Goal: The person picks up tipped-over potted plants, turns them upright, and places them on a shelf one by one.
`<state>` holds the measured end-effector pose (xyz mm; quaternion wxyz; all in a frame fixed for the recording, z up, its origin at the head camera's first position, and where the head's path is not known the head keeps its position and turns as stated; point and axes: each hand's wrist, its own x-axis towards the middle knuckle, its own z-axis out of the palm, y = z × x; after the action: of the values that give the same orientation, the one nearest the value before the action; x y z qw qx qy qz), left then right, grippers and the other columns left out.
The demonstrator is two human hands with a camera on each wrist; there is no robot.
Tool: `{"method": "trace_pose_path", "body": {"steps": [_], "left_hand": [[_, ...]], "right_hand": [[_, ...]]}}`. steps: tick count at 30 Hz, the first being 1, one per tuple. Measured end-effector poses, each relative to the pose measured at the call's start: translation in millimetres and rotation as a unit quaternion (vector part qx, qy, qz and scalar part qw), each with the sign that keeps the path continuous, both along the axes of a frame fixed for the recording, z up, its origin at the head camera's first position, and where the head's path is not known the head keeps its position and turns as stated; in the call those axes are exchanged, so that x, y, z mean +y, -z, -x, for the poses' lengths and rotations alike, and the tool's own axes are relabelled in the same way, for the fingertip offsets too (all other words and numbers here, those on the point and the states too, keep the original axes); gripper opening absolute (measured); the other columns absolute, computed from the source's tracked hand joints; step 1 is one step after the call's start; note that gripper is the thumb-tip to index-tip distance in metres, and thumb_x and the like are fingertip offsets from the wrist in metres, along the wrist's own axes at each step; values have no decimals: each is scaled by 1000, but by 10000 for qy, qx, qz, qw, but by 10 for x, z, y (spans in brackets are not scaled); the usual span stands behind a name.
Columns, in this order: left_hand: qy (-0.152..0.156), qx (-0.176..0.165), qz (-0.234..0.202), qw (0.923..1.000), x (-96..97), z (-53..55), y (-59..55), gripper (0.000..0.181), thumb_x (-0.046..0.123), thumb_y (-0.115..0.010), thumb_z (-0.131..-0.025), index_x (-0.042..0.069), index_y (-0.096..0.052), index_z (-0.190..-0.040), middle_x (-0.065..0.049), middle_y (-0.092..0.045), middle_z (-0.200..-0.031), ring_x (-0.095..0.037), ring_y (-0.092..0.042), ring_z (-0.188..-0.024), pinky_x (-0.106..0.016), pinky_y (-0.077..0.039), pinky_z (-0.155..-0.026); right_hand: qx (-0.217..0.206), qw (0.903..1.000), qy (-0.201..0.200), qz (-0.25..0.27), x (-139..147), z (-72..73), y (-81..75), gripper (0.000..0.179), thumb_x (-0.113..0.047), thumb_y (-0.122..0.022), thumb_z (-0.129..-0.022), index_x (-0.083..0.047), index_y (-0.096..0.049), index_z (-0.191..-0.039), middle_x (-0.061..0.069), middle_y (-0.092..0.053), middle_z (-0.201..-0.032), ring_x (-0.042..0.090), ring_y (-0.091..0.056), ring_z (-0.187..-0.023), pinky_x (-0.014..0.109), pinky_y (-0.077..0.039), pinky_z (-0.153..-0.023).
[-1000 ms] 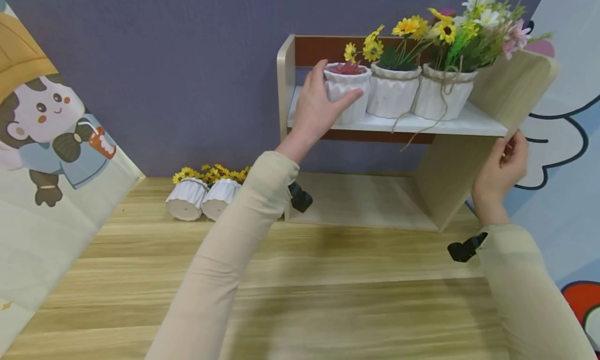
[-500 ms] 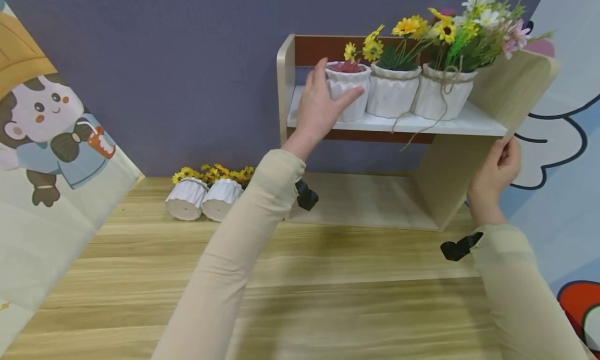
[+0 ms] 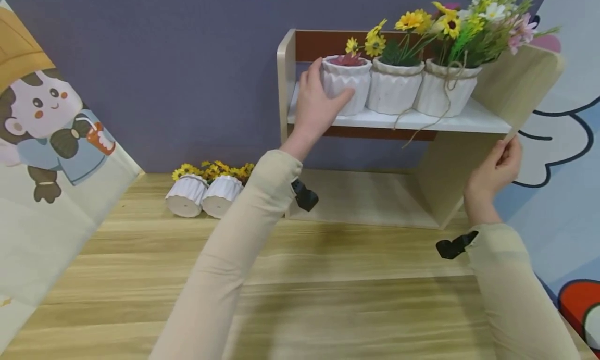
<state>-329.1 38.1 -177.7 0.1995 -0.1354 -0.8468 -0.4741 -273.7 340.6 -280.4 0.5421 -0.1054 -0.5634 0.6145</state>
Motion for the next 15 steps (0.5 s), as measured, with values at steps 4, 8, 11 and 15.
{"method": "trace_pose_path", "body": {"steps": [4, 8, 11, 15], "left_hand": [[-110, -87, 69, 9999, -16, 3, -22, 85, 51, -63, -78, 23, -17, -145, 1, -30, -141, -11, -38, -123, -23, -35, -99], [-189, -94, 318, 9993, -38, -35, -9, 81, 47, -60, -82, 19, -18, -145, -2, -31, -141, -14, -41, -122, -24, -36, -100], [-143, 62, 423, 9990, -95, -113, 31, 72, 40, -60, -84, 14, -26, -142, -4, -35, -137, -15, -42, -120, -24, -36, -99], [125, 296, 409, 9986, -268, -263, 78, 62, 34, -62, -84, 12, -38, -136, -3, -41, -133, -13, -44, -117, -21, -38, -95]], "right_hand": [[-206, 9998, 1, -30, -5, 10, 3, 23, -20, -51, -92, -19, -62, -112, -3, -58, -109, 8, -49, -101, 17, -36, -86], [-260, 9996, 41, 50, -5, 10, 11, 22, -22, -52, -91, -19, -63, -110, -2, -59, -107, 8, -49, -98, 17, -36, -84], [-198, 9997, 70, 118, 11, 9, 13, 24, -27, -54, -87, -19, -64, -107, -3, -58, -101, 8, -48, -93, 18, -35, -80], [-152, 9997, 201, -14, 30, -2, -1, 23, -27, -54, -87, -19, -65, -106, -4, -58, -95, 8, -48, -89, 18, -34, -77]]}}
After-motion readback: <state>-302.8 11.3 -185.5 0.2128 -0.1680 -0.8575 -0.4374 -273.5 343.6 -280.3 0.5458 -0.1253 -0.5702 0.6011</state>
